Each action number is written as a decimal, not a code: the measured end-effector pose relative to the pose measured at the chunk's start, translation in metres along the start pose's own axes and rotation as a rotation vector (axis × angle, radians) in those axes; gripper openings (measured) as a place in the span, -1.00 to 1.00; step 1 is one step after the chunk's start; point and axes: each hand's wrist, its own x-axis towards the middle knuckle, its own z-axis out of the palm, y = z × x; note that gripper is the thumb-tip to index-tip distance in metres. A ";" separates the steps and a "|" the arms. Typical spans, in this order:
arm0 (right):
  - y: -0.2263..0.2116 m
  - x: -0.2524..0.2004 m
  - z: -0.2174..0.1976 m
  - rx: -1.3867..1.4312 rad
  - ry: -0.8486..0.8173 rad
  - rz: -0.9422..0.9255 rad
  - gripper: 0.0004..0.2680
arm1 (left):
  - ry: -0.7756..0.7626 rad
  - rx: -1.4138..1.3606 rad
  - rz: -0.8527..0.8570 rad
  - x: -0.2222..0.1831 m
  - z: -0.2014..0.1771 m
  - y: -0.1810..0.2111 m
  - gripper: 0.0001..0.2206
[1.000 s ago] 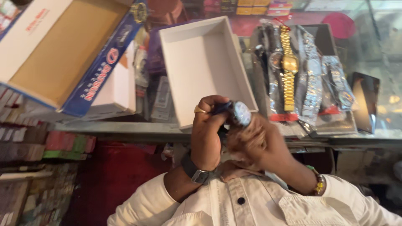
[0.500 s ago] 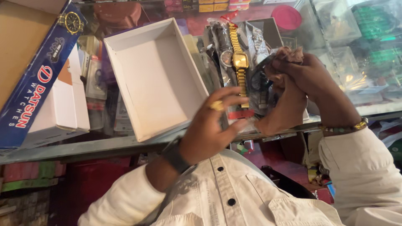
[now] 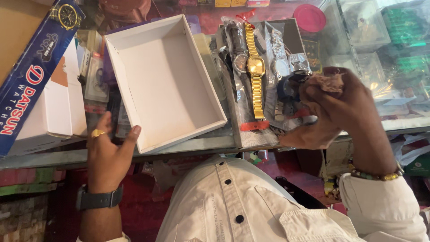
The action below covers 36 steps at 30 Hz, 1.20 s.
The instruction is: The person wipes various wristwatches and watch parts with a cloth, handling them one at a time and placing them into a white box or back onto the display counter.
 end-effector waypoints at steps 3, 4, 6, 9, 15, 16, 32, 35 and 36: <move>-0.021 -0.008 -0.005 -0.133 0.018 0.033 -0.55 | -0.088 0.002 -0.067 0.006 0.005 0.003 -0.23; -0.027 -0.011 -0.007 -0.226 -0.007 0.031 -0.54 | -0.103 0.053 -0.020 0.008 0.006 0.004 -0.23; -0.039 -0.025 -0.025 -0.221 -0.012 0.004 -0.57 | -0.112 0.104 0.024 0.014 0.008 0.007 -0.23; -0.051 -0.045 -0.038 -0.098 -0.065 -0.144 -0.67 | -0.233 0.172 -0.057 0.016 0.009 0.007 -0.52; -0.051 -0.028 -0.005 0.224 0.089 -0.218 -0.84 | -0.152 0.091 0.034 0.011 0.006 0.002 -0.66; -0.051 -0.024 0.004 0.264 0.150 -0.049 -0.79 | -0.146 0.036 0.036 0.011 0.003 0.000 -0.64; -0.166 -0.077 0.168 1.751 -0.629 0.273 -0.54 | -0.300 -1.079 -0.255 -0.026 -0.026 -0.030 -0.33; -0.201 -0.067 0.220 1.536 -0.644 0.206 -0.53 | -0.278 -1.081 -0.021 -0.036 -0.023 -0.028 -0.28; -0.208 -0.055 0.238 1.469 -0.551 0.076 -0.54 | -0.282 -1.080 -0.019 -0.040 -0.024 -0.028 -0.28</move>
